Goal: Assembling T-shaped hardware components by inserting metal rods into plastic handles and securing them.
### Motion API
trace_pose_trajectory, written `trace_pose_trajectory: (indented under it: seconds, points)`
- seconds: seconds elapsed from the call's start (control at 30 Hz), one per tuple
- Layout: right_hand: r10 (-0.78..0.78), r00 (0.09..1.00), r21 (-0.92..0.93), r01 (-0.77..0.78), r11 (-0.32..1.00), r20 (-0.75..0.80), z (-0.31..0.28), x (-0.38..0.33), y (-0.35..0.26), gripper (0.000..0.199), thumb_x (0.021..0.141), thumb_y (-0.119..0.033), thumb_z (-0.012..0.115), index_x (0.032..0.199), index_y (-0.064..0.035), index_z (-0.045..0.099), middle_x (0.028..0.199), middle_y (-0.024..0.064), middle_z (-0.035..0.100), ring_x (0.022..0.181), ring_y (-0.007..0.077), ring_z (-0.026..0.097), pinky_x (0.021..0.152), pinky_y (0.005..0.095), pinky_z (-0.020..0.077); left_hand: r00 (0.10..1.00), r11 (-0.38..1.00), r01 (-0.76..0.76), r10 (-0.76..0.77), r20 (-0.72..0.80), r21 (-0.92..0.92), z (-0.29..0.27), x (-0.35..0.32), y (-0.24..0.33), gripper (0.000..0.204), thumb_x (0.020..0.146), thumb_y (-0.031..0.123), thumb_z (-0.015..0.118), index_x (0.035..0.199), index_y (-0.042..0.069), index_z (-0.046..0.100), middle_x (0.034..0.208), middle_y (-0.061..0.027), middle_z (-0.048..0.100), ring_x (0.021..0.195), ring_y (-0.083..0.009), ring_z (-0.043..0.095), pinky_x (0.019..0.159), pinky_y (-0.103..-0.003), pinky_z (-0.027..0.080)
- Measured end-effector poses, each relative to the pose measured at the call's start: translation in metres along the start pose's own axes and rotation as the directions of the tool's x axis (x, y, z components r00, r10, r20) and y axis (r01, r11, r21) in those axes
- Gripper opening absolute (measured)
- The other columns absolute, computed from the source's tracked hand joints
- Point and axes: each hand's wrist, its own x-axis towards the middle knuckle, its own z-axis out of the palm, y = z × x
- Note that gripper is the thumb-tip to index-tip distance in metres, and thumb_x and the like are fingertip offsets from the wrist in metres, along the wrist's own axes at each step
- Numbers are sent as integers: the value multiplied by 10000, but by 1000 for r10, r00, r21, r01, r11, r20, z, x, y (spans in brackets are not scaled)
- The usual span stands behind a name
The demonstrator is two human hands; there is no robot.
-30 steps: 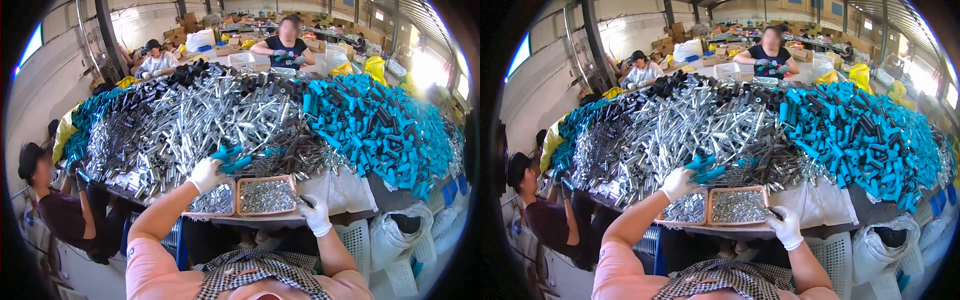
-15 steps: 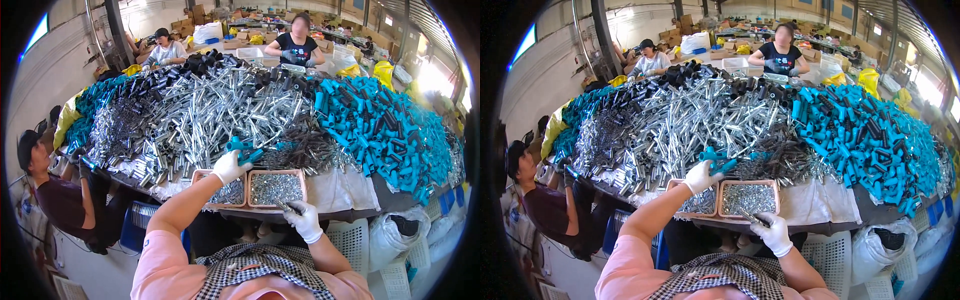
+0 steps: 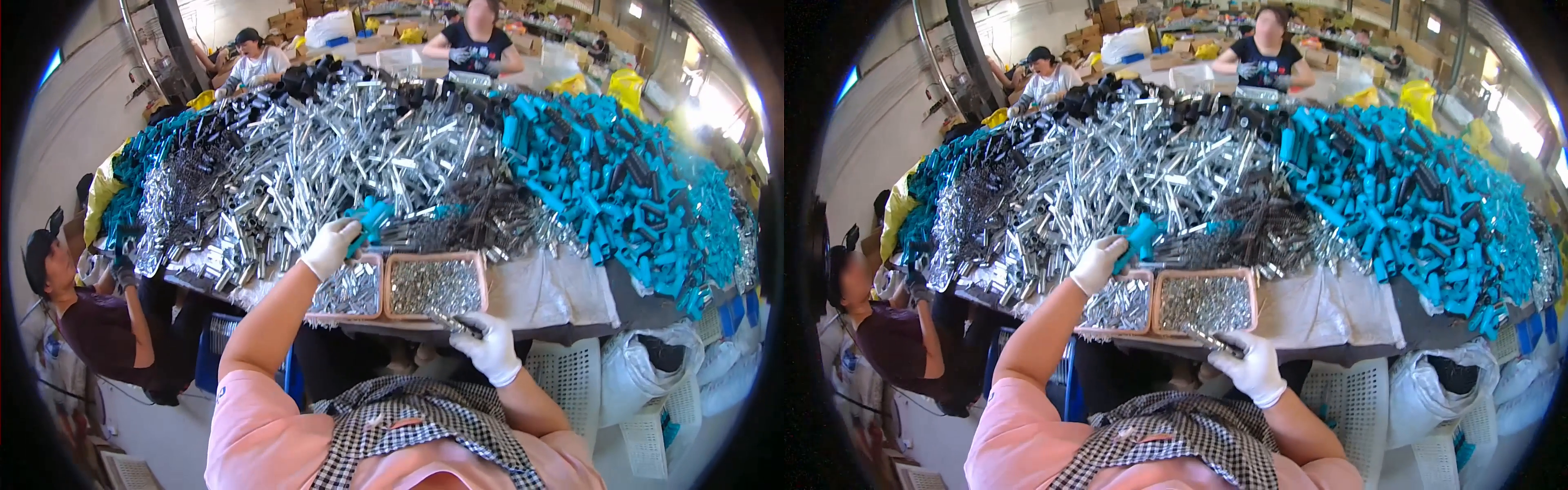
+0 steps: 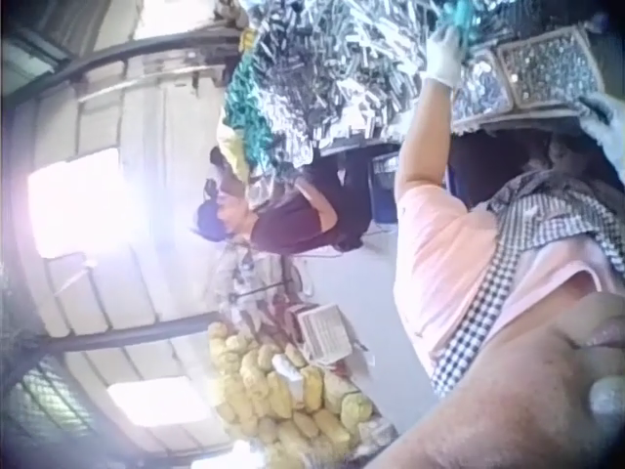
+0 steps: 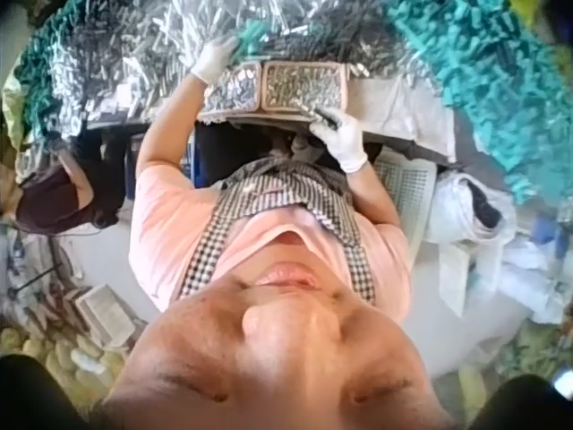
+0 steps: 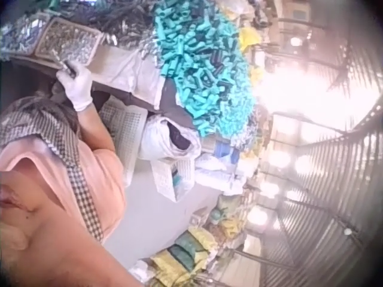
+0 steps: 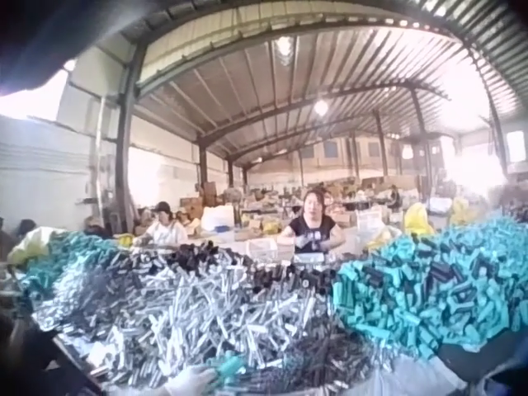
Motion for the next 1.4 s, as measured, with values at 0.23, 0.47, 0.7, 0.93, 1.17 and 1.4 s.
trace_pose_trajectory:
  seconds: [0.23, 0.47, 0.7, 0.93, 1.17, 1.4]
  points:
    - [-56, 987, 55, 48, 997, 148, 2, 13, 14, 335, 725, -134, 761, 1023, 12, 708, 913, 156, 720, 819, 220, 698, 775, 322, 530, 995, 959, -43, 15, 101, 282, 3, -90, 14, 259, 902, 161, 709, 1066, -40, 706, 848, -22, 674, 707, -57, 569, 636, -225, 476]
    - [-232, 965, -130, 247, 960, 123, 10, 8, -1, 354, 692, -174, 792, 1000, -13, 723, 908, 164, 715, 802, 306, 701, 736, 355, 549, 962, 947, 106, -175, 211, 302, 13, -126, 39, 274, 822, 117, 771, 1051, -25, 730, 855, -85, 721, 710, -97, 636, 664, -242, 509]
    - [-437, 882, -176, 465, 868, 175, 11, -5, -5, 329, 656, -192, 828, 923, -34, 720, 835, 144, 698, 730, 325, 684, 670, 377, 551, 890, 879, -177, -48, 453, 442, 18, -128, 28, 292, 804, 178, 792, 1031, 1, 744, 908, -124, 741, 827, -166, 686, 792, -311, 531]
    - [-204, 946, -146, 246, 958, 253, 33, -21, -21, 357, 668, -265, 837, 912, -29, 725, 838, 162, 703, 751, 332, 690, 691, 382, 553, 839, 991, 29, -94, 536, 128, 35, -155, 4, 748, 907, 652, 550, 1089, -57, 707, 633, -72, 650, 454, -71, 552, 412, -198, 402]
    - [-115, 930, -173, 185, 967, 349, 51, -9, -17, 523, 601, -276, 906, 1004, -5, 709, 879, 187, 715, 788, 298, 721, 721, 345, 562, 897, 988, 155, -150, 416, 24, 25, -158, -23, 615, 987, 526, 490, 1029, -45, 715, 636, -62, 633, 453, -85, 541, 404, -207, 394]
    - [-109, 867, -171, 217, 961, 487, 67, 13, -13, 486, 696, -296, 842, 1087, -41, 706, 844, 191, 694, 757, 341, 692, 678, 371, 547, 917, 965, -14, -92, 388, 263, 21, -146, -37, 409, 949, 343, 577, 872, -38, 701, 653, -49, 617, 548, -106, 560, 516, -283, 460]
